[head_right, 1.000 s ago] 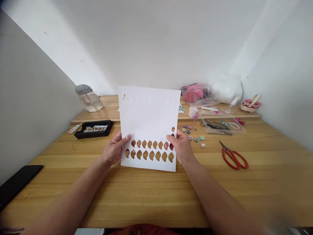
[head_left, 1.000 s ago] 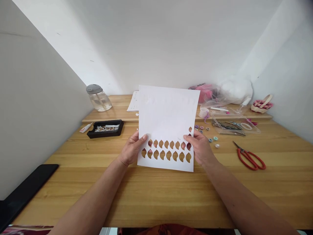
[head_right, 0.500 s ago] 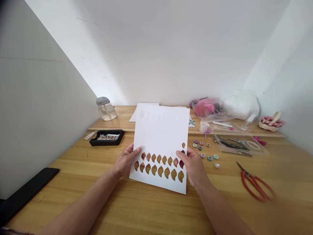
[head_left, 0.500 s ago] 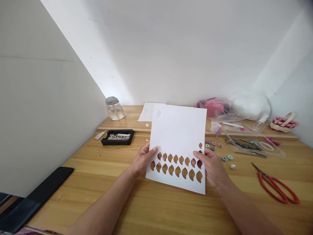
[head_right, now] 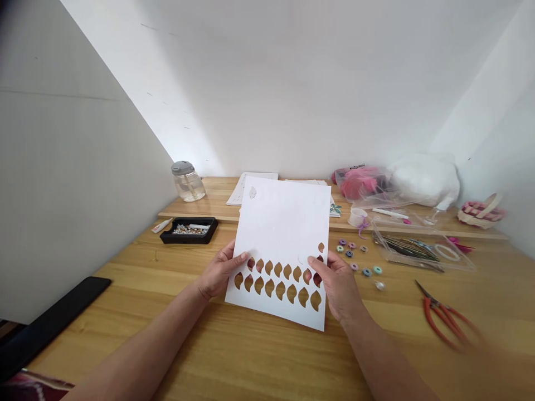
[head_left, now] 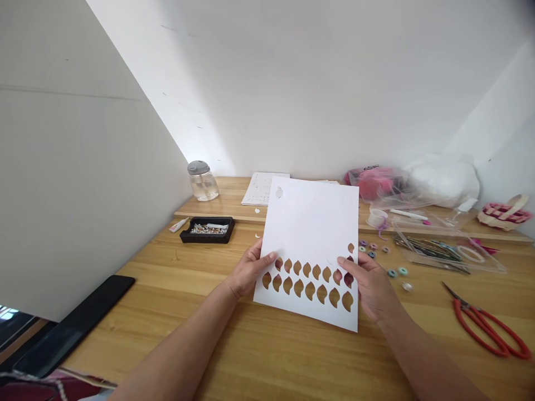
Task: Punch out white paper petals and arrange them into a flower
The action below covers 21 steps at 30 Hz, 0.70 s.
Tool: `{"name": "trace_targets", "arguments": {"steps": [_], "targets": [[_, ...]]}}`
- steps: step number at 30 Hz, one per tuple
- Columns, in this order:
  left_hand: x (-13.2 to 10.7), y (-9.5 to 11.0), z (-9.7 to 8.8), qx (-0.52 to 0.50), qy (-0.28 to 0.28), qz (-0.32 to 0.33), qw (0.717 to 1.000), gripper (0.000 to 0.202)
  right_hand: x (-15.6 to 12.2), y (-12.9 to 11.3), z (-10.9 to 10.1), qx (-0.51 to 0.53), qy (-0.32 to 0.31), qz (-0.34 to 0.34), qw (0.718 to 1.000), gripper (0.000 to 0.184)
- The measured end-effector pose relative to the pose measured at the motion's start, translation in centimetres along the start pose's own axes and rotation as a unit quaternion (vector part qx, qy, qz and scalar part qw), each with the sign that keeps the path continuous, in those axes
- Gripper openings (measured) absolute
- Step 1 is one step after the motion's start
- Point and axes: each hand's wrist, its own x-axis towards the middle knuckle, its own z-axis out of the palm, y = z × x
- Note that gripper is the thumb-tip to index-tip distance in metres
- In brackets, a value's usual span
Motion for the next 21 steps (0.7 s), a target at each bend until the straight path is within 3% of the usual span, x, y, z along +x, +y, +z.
{"name": "trace_targets", "arguments": {"steps": [9, 21], "targets": [[0.11, -0.04, -0.24, 0.021, -0.023, 0.008, 0.999, 0.036, 0.06, -0.04, -0.18, -0.011, -0.005, 0.0, 1.0, 0.029], [0.31, -0.27, -0.54, 0.022, -0.005, 0.011, 1.0, 0.038, 0.21, 0.06, -0.45, -0.012, -0.034, 0.01, 0.999, 0.025]]}}
